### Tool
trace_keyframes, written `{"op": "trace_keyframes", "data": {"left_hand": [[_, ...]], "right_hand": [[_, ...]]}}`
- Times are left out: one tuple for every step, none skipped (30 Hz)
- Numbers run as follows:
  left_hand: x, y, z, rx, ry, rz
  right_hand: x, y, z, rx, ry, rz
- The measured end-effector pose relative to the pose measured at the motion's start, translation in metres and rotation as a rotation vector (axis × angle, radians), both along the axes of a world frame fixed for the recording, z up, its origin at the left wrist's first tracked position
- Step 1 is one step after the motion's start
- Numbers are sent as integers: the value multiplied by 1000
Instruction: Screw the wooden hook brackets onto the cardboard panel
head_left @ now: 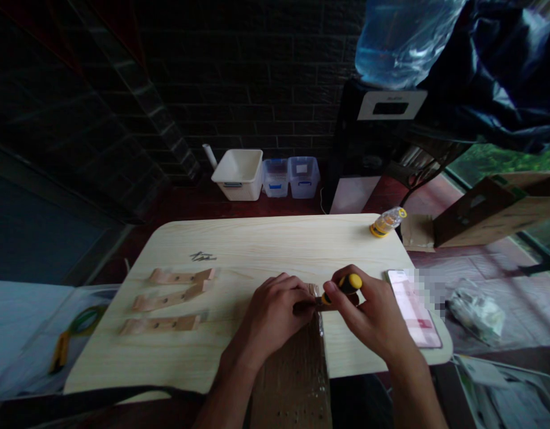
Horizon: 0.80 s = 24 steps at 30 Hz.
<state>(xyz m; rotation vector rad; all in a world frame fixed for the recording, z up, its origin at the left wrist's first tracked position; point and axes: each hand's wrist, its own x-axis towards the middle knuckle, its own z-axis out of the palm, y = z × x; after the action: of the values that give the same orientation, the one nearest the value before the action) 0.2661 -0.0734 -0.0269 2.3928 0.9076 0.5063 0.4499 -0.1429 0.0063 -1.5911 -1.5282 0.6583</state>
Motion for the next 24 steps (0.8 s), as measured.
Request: {"op": "trace_keyframes", "data": {"left_hand": [[0, 0, 0, 0, 0, 0], [0, 0, 0, 1, 0, 1], [-1, 0, 1, 2, 0, 0], [-1, 0, 1, 4, 0, 1], [-1, 0, 1, 6, 0, 1], [-1, 0, 0, 7, 0, 1], [-1, 0, 0, 9, 0, 2], [-1, 0, 0, 10, 1, 2], [-1, 0, -1, 10, 3, 2], [-1, 0, -1, 12, 4, 3], [-1, 0, -1, 16, 3, 2], [-1, 0, -1, 20, 2, 2], [-1, 0, -1, 24, 0, 2], [-1, 0, -1, 26, -2, 0], [-1, 0, 0, 25, -3, -2], [-1, 0, 0, 22, -2, -3], [-1, 0, 1, 17, 1, -3], [-1, 0, 1, 12, 6, -1], [-1, 0, 1, 7, 12, 1], [-1, 0, 1, 4, 16, 4], [-1, 0, 1, 2, 17, 7], [-1, 0, 1, 2, 15, 8], [-1, 0, 1, 2, 11, 7], [0, 0, 1, 2, 6, 6]], "right_hand": [[-1, 1, -1, 2, -11, 5], [-1, 2, -2, 4, -20, 14], [-1, 2, -3, 5, -27, 24], [-1, 3, -4, 5, -31, 32], [-1, 3, -4, 4, -32, 38], [-1, 4, -5, 5, -31, 40], [-1, 4, -5, 6, -29, 41], [-1, 4, -5, 7, -26, 43], [-1, 4, -5, 10, -24, 46], [-1, 4, -5, 13, -22, 51], [-2, 4, -5, 15, -21, 56], [-2, 4, -5, 17, -19, 62], [-2, 5, -5, 18, -18, 67], [-3, 5, -5, 17, -15, 74], [-3, 5, -6, 14, -12, 80], [-3, 5, -6, 10, -7, 87], [-4, 5, -6, 6, -3, 95], [-4, 6, -7, 5, -1, 105], [-4, 6, -7, 6, -1, 114], [-4, 6, -8, 8, -2, 122], [-4, 6, -9, 11, -4, 130], [-4, 7, -9, 12, -4, 136], [-4, 7, -10, 13, -3, 141], [-4, 7, -11, 14, 0, 141]]}}
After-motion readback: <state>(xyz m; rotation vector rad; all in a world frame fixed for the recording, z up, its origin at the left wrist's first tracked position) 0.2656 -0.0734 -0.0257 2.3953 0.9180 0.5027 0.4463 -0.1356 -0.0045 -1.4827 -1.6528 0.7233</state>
